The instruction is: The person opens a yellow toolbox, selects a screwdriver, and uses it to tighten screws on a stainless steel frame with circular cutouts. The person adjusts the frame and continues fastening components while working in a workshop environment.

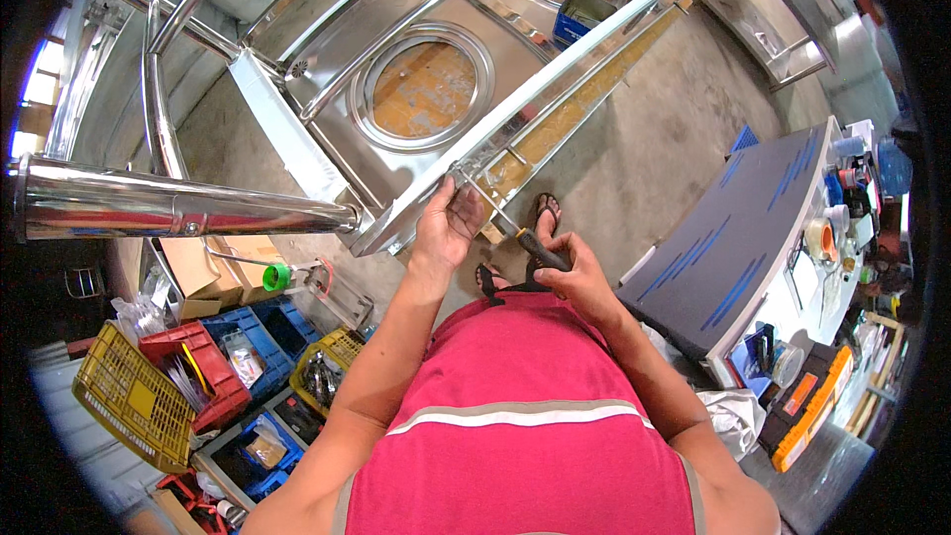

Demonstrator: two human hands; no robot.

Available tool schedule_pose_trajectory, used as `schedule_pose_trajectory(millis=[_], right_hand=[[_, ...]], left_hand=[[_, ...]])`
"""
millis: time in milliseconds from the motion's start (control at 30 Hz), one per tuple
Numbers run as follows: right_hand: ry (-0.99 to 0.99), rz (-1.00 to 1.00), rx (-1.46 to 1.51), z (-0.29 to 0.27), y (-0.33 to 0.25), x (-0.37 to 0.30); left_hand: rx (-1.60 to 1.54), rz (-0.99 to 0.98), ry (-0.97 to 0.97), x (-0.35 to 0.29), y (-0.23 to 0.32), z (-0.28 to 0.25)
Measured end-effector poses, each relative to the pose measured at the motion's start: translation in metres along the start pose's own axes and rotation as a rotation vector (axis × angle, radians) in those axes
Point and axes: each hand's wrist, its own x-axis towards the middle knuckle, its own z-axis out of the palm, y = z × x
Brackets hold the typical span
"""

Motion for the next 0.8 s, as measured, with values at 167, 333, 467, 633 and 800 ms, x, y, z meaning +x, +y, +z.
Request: schedule_pose_trajectory(millis=[167,333,467,633,800], right_hand=[[0.037,0.311,0.200,-0.001,-0.004,-0.001],[-0.023,0.512,0.312,0.001,-0.006,0.009],[-0.006,0.587,0.442,0.003,-0.009,0.008],[-0.017,0.668,0.503,0.003,-0.015,0.008],[-0.019,0.653,0.506,0.003,-0.013,0.004]], left_hand=[[0.024,0.028,0.021,-0.004,-0.002,0.003],[0.029,0.027,0.015,-0.002,-0.001,0.003],[0.132,0.045,0.061,-0.009,-0.004,0.004],[0.576,0.012,-0.011,-0.040,-0.024,0.014],[0.714,0.112,-0.123,-0.045,-0.038,0.023]])
